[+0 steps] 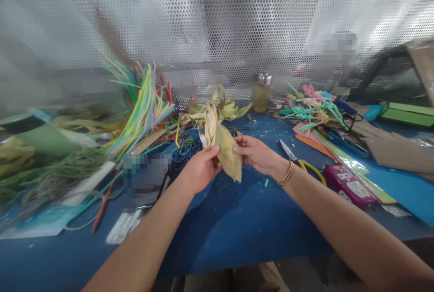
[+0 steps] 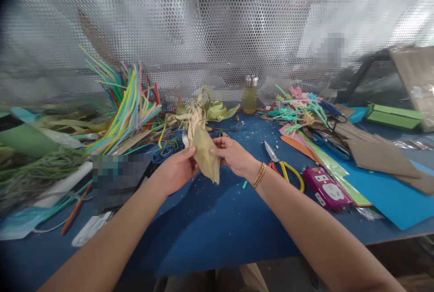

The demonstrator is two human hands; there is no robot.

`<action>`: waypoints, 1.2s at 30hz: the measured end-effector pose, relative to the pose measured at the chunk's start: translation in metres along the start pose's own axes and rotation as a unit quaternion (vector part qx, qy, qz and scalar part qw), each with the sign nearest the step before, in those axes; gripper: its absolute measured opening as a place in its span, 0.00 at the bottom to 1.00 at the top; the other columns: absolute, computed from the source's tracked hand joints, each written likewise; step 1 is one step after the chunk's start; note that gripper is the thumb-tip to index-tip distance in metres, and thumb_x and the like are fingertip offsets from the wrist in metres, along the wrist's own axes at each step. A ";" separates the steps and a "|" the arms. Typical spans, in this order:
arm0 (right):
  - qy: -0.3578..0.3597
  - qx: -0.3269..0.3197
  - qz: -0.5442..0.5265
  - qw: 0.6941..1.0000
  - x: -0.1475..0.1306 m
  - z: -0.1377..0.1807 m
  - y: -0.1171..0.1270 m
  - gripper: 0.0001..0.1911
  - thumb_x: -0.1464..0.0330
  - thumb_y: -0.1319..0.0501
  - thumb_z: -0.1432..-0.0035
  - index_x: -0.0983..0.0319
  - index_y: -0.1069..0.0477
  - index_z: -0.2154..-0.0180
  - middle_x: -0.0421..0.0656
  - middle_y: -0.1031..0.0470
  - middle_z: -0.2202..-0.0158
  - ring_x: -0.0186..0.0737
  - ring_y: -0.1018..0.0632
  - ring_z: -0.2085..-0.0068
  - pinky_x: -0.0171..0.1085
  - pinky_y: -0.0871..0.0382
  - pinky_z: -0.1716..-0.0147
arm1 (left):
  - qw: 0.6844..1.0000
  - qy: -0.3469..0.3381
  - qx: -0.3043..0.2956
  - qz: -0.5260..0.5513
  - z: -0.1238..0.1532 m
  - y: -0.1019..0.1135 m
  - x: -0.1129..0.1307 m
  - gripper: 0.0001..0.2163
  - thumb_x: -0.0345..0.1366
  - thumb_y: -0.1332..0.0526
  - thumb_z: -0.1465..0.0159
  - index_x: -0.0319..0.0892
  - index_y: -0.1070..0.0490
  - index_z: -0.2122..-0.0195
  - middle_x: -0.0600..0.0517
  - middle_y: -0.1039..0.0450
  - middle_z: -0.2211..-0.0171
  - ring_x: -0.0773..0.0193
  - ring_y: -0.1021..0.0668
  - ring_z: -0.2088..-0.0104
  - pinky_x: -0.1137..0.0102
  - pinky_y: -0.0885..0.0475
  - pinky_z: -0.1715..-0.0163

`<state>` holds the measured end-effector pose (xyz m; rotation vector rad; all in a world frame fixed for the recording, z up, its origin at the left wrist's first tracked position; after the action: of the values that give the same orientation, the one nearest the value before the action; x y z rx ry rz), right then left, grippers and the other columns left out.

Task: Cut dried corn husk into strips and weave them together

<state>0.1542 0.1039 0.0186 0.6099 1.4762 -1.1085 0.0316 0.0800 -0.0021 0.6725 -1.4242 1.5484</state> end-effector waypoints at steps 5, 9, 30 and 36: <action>-0.060 -0.060 0.033 0.996 0.015 0.006 -0.017 0.13 0.71 0.31 0.53 0.62 0.28 0.64 0.40 0.25 0.66 0.33 0.25 0.68 0.33 0.28 0.69 | 1.000 -0.021 0.003 -0.004 0.000 -0.001 0.005 0.15 0.43 0.30 0.48 0.42 0.26 0.64 0.48 0.24 0.68 0.59 0.22 0.66 0.66 0.27 0.65; -0.095 -0.078 0.028 0.992 0.025 0.007 -0.022 0.12 0.73 0.30 0.54 0.63 0.31 0.68 0.38 0.27 0.72 0.31 0.26 0.73 0.33 0.29 0.71 | 0.986 -0.123 0.106 0.022 0.001 0.019 0.022 0.13 0.34 0.27 0.53 0.43 0.30 0.70 0.57 0.28 0.73 0.69 0.26 0.74 0.73 0.30 0.70; 0.173 0.208 0.286 0.919 -0.003 -0.006 0.025 0.14 0.59 0.45 0.41 0.60 0.38 0.74 0.39 0.34 0.74 0.35 0.34 0.72 0.34 0.38 0.73 | 0.978 0.005 0.023 -0.207 0.005 -0.004 -0.014 0.15 0.40 0.27 0.51 0.40 0.31 0.71 0.54 0.27 0.75 0.70 0.26 0.77 0.75 0.32 0.78; 0.222 0.237 0.363 0.874 -0.015 -0.002 0.026 0.15 0.61 0.47 0.40 0.60 0.42 0.76 0.37 0.36 0.76 0.33 0.36 0.73 0.33 0.43 0.73 | 0.952 -0.035 0.057 -0.300 0.007 0.001 0.000 0.15 0.44 0.31 0.47 0.42 0.35 0.76 0.56 0.32 0.83 0.70 0.31 0.83 0.76 0.42 0.84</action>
<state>0.1787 0.1201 0.0248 1.7012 1.1492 -0.7325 0.0291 0.0735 -0.0016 1.1188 -1.0441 1.1322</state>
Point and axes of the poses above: each hand's wrist, its own z-axis away from the middle knuckle, its own y-axis out of the back of the hand, x = y × z, the point moved 9 cm from there along -z, towards the middle knuckle
